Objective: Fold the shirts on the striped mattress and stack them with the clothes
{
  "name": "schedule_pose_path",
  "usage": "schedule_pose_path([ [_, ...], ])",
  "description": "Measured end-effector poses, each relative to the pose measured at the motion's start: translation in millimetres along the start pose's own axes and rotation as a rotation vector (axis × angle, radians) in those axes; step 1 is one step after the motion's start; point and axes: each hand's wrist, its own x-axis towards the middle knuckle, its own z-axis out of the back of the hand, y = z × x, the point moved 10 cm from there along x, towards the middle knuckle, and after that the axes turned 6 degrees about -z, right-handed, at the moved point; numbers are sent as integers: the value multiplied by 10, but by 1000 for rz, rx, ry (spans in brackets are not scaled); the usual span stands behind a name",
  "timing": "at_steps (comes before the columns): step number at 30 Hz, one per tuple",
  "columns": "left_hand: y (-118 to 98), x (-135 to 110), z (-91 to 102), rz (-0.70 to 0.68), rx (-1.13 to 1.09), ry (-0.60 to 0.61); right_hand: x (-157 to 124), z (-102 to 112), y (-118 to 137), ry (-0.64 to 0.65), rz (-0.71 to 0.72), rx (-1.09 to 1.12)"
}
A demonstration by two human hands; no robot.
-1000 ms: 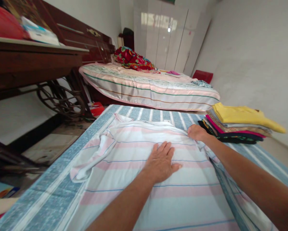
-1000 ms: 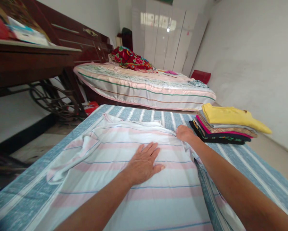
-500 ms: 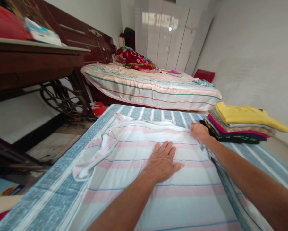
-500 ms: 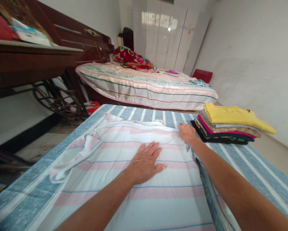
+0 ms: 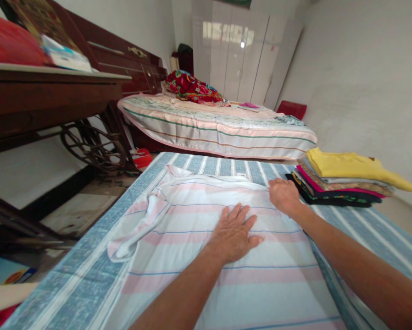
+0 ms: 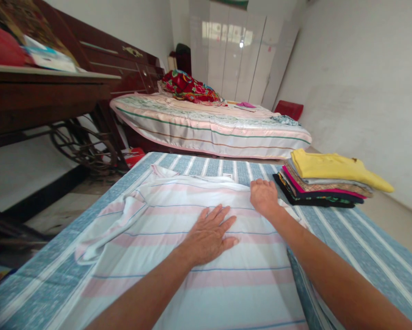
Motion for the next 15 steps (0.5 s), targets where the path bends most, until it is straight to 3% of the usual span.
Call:
schedule_pose_path([
  [4, 11, -14, 15, 11, -5, -6, -351, -67, 359, -5, 120, 106],
  [10, 19, -57, 12, 17, -43, 15, -418, -562, 119, 58, -40, 179],
  [15, 60, -50, -6, 37, -91, 37, -398, -629, 119, 37, -34, 210],
])
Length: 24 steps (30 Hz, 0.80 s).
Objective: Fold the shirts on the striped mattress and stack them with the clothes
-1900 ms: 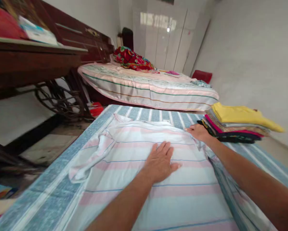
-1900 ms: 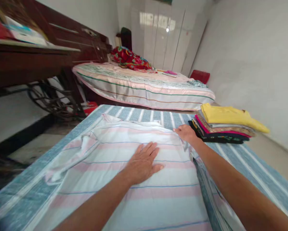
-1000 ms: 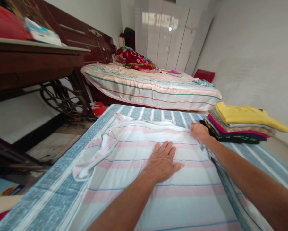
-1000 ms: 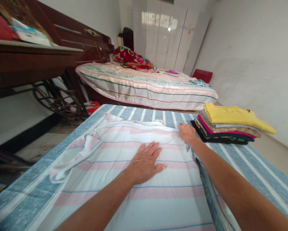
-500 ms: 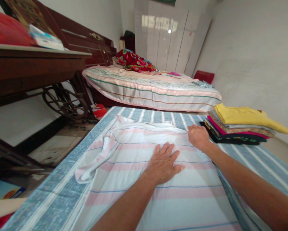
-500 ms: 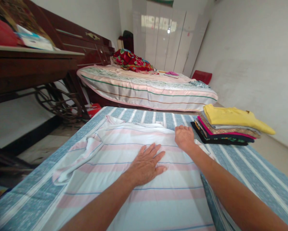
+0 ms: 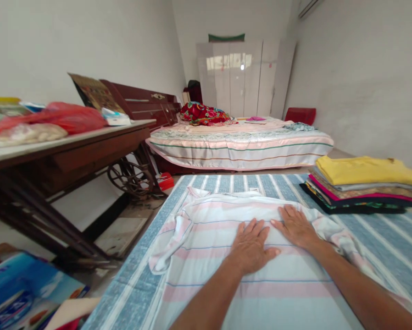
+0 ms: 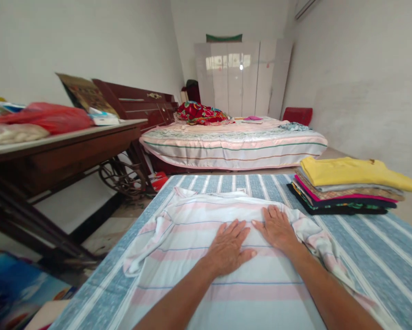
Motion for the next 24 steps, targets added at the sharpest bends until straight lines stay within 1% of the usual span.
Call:
schedule_pose_path([
  [3, 49, 31, 66, -8, -36, -2, -20, 30, 30, -20, 23, 11],
  [5, 162, 29, 205, 23, -25, -48, -28, 38, 36, -28, 36, 22],
  [6, 261, 11, 303, 62, 4, -83, -28, 36, 35, -28, 39, 24],
  [8, 545, -71, 524, 191, 108, -153, -26, 28, 34, -25, 46, 22],
  [10, 902, -208, 737, 348, 241, -199, -20, 28, 32, -23, 47, 22],
  [12, 1263, -353, 892, 461, 343, -218, -14, 38, 28, -22, 46, 33],
  [13, 1439, -418, 928, 499, 367, -211, -11, 43, 24, -19, 43, 40],
  [14, 1592, -462, 930, 505, 368, -190, -9, 46, 19, -15, 39, 45],
  [16, 1799, -501, 876, 443, 360, -137, -9, 49, 8, -4, 32, 51],
  [18, 1908, -520, 823, 379, 364, -103, -14, 54, 2, 3, 28, 59],
  [20, 1938, -523, 797, 351, 374, -78, -21, 63, -1, 3, 26, 69],
  [22, 1905, -513, 807, 358, 375, -57, -25, 68, -3, 2, 24, 71],
  [24, 1819, -506, 859, 386, 381, -61, -26, 68, -7, 3, 21, 62],
])
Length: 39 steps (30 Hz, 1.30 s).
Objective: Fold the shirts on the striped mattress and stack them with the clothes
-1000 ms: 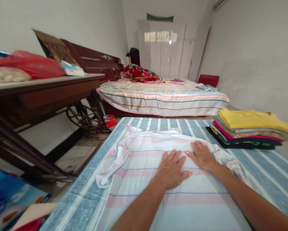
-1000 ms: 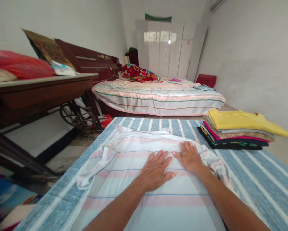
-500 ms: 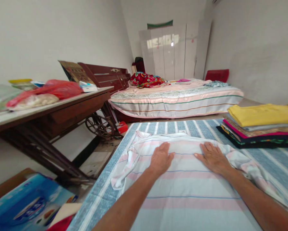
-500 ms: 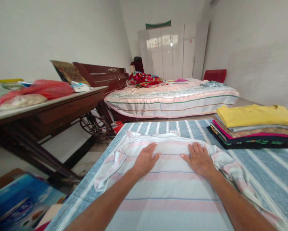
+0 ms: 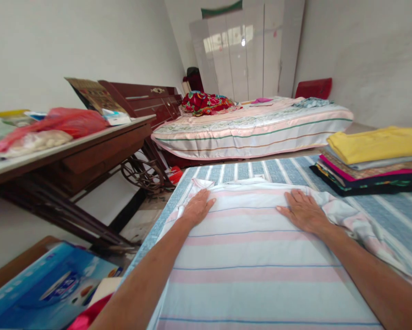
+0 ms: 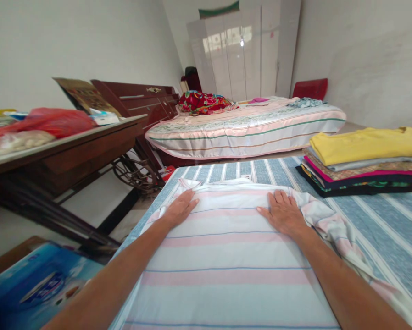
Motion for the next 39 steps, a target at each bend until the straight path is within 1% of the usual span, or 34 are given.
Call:
schedule_pose_path([
  [3, -149, -83, 135, 4, 23, -35, 1, 5, 0, 16, -3, -19],
  [4, -202, -126, 148, -12, 29, -38, 1, 11, 2, 24, -4, -22],
  [6, -263, -222, 109, -44, 31, -18, 0, 29, 10, 39, -3, -21],
  [10, -204, -348, -36, -66, 30, 38, -2, 83, 39, 20, 17, 6],
  [12, -198, -364, -38, -78, 49, 44, -3, 98, 41, 4, 23, 22],
  [14, -232, -389, 23, -58, 83, 35, -1, 115, 34, -5, 23, 34],
  [16, -328, -456, 117, -23, 103, 16, -1, 166, 31, -17, 22, 48],
  [18, -484, -571, 181, 0, 94, 15, -21, 271, 49, -38, 23, 63],
  [21, -722, -780, 175, 14, 38, 50, -156, 470, 165, -74, 52, 72],
  [23, -795, -902, 153, 43, 6, 55, -332, 545, 289, -84, 98, 70],
  [24, -800, -950, 140, 62, -1, 51, -436, 544, 344, -78, 122, 69],
  [26, -751, -1022, 104, 115, 10, 47, -642, 454, 381, -43, 143, 64],
  [28, -669, -1063, 61, 163, 40, 46, -798, 296, 290, 5, 109, 41],
  [30, -615, -1075, 31, 171, 63, 34, -889, 185, 174, 12, 98, 11],
  [31, -601, -1074, 25, 165, 69, 23, -909, 162, 128, 2, 101, 2],
  [34, -590, -1077, 48, 144, 65, -9, -916, 198, 86, -37, 125, -3],
  [36, -602, -1101, 85, 136, 60, -23, -934, 261, 124, -49, 134, -1],
  [39, -628, -1193, 178, 125, 98, -87, -1052, 330, 197, -68, 142, 10],
])
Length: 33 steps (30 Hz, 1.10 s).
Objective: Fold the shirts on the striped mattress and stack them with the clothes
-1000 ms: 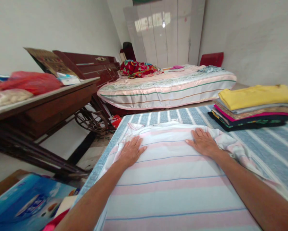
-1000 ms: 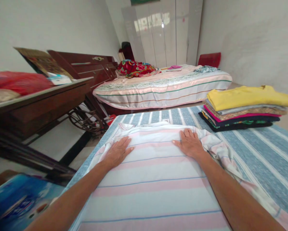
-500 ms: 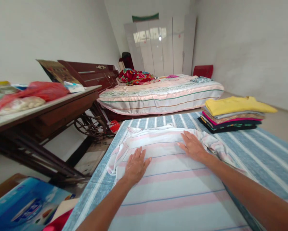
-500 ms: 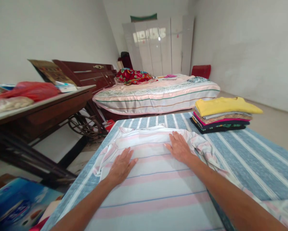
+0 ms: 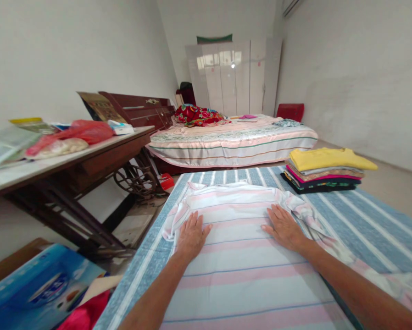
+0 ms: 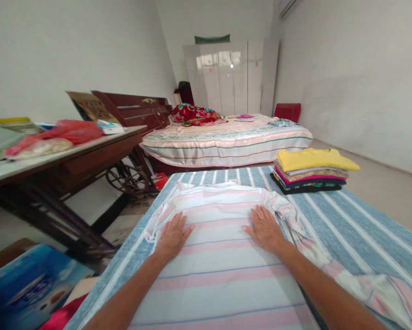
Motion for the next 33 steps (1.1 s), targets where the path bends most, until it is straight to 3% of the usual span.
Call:
schedule_pose_path([
  [4, 83, -158, 4, 5, 42, -57, -242, -88, 43, 46, 56, 32],
  [9, 118, -234, -48, -8, 39, 2, -413, -76, -20, 30, 39, 31],
  [12, -7, -267, 15, 37, 52, 35, -543, 47, 123, -20, 73, 55],
  [17, -407, -353, -20, -30, -42, 101, -809, -41, 190, 104, 14, 79],
  [24, -461, -364, -55, 15, -65, 187, -973, -42, 37, 39, -58, 13],
  [26, -600, -301, -5, 5, -88, 192, -937, -12, 59, 47, -88, -4],
  [30, -1176, -98, 96, -171, -189, 170, -704, 139, 212, 45, -107, 28],
  [33, -1506, 2, 58, -270, -250, 183, -535, 163, 262, 60, -89, 54],
])
